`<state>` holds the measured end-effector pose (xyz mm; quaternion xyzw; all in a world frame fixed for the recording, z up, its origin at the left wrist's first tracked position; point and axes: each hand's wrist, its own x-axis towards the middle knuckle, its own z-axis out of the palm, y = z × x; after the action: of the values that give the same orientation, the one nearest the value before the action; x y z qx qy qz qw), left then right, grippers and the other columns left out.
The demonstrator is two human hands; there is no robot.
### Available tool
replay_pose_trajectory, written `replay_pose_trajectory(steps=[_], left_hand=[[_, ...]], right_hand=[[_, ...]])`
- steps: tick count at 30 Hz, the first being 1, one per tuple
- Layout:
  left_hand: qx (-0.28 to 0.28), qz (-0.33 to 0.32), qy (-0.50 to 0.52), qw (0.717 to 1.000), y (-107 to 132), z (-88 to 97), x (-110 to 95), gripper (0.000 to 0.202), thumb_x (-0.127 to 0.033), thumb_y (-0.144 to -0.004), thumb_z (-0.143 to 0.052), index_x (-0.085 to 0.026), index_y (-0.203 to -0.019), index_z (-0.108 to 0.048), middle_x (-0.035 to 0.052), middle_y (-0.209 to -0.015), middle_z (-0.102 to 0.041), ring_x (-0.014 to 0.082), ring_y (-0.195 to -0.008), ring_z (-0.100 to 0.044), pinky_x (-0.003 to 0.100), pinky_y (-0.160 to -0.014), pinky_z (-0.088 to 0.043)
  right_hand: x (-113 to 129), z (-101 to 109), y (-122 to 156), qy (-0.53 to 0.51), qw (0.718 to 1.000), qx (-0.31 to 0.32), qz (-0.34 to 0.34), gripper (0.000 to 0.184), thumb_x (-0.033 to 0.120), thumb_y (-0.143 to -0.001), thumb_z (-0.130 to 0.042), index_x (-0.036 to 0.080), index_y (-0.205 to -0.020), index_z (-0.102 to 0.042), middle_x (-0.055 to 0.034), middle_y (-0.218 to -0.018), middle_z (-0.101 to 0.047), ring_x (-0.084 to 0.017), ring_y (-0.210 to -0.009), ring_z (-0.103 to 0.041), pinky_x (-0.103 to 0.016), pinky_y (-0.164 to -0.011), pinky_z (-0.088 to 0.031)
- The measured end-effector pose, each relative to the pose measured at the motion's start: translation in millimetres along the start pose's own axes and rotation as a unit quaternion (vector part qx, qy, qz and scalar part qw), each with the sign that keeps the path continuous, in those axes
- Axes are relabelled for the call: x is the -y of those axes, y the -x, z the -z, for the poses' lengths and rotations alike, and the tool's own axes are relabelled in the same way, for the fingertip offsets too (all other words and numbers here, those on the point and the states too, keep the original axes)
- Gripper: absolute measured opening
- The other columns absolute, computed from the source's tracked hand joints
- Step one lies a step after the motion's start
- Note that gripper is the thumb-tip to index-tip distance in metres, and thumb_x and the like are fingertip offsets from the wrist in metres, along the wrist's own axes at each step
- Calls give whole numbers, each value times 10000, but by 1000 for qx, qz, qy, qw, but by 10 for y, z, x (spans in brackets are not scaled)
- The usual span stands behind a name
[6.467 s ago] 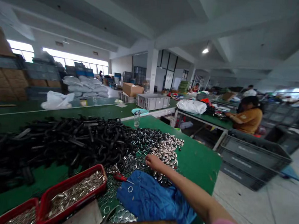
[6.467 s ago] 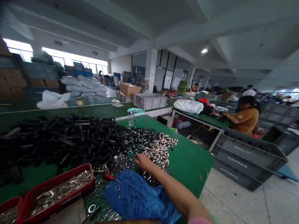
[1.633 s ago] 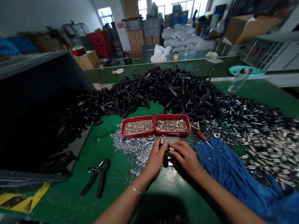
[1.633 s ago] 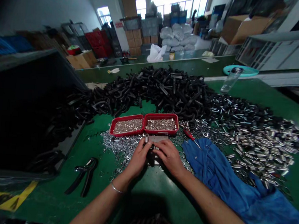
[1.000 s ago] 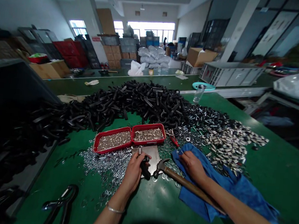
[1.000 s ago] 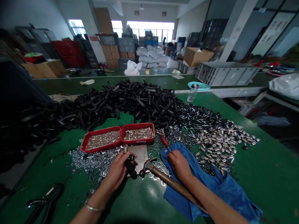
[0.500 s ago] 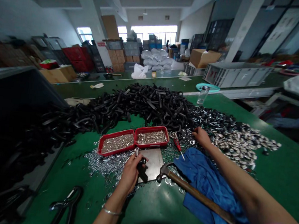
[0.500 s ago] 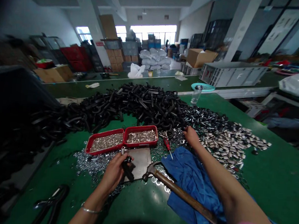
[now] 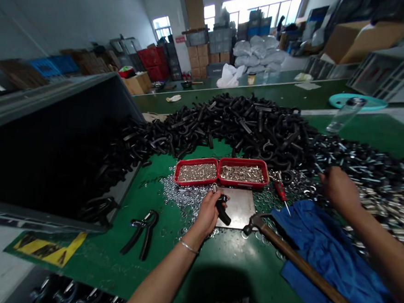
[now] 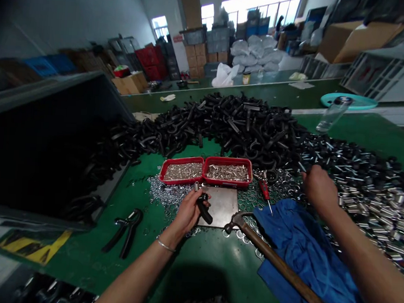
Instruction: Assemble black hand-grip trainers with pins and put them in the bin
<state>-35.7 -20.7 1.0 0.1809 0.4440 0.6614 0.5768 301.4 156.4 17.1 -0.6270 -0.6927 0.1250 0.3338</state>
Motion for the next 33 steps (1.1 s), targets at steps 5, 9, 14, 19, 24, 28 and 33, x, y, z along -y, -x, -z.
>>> replay_pose_trajectory(steps=[5,9,14,19,24,28,33], left_hand=[[28,-2,-40,999,111,-121,-7,347,-458,-820,-709,-170,-927,-548,34,-873,-639,111,-730,-593,237,-689,-455],[54,-22,-85,995,185,-271,-16,324,-471,-844,-674,-183,-970,-591,25,-935,-622,118,-771,-576,236,-712,-467],[63,-40,-121,990,196,-217,-52,339,-485,-858,-647,-185,-1010,-605,32,-935,-616,131,-775,-569,237,-709,-466],[63,-47,-142,987,190,-189,-41,321,-492,-864,-632,-190,-968,-601,19,-887,-603,138,-756,-558,247,-709,-462],[66,-70,-220,971,198,-219,-171,306,-481,-865,-638,-205,-996,-623,19,-914,-621,156,-802,-559,257,-765,-442],[66,-126,-291,946,194,-201,-223,263,-449,-874,-634,-208,-979,-639,27,-950,-638,187,-887,-559,272,-825,-411],[50,-190,-352,915,130,-164,-162,182,-393,-918,-575,-213,-924,-601,7,-865,-602,173,-800,-529,271,-767,-377]], right_hand=[[825,-120,796,-112,968,158,159,254,419,-937,-573,277,-1137,-639,-97,-1085,-694,-283,-957,-663,-430,-834,-523],[1360,-278,1211,-160,956,170,179,205,380,-928,-601,227,-1064,-618,-64,-994,-700,-227,-886,-676,-374,-810,-546],[1498,-358,1321,-167,941,177,233,136,314,-947,-574,216,-1036,-604,-62,-982,-690,-211,-898,-674,-356,-817,-549],[1518,-422,1409,-179,931,186,258,129,253,-964,-527,217,-1072,-588,-81,-1007,-676,-223,-941,-665,-386,-847,-556],[1444,-458,1306,-185,909,179,328,219,247,-988,-486,217,-1171,-602,-119,-1140,-661,-233,-1083,-632,-433,-961,-526],[1451,-493,1229,-265,892,263,255,213,343,-964,-550,220,-1124,-620,-105,-1078,-682,-228,-1002,-659,-415,-904,-546],[1631,-603,1366,-439,795,415,-51,401,596,-936,-511,198,-896,-531,12,-676,-610,-121,-521,-560,-265,-519,-508]])
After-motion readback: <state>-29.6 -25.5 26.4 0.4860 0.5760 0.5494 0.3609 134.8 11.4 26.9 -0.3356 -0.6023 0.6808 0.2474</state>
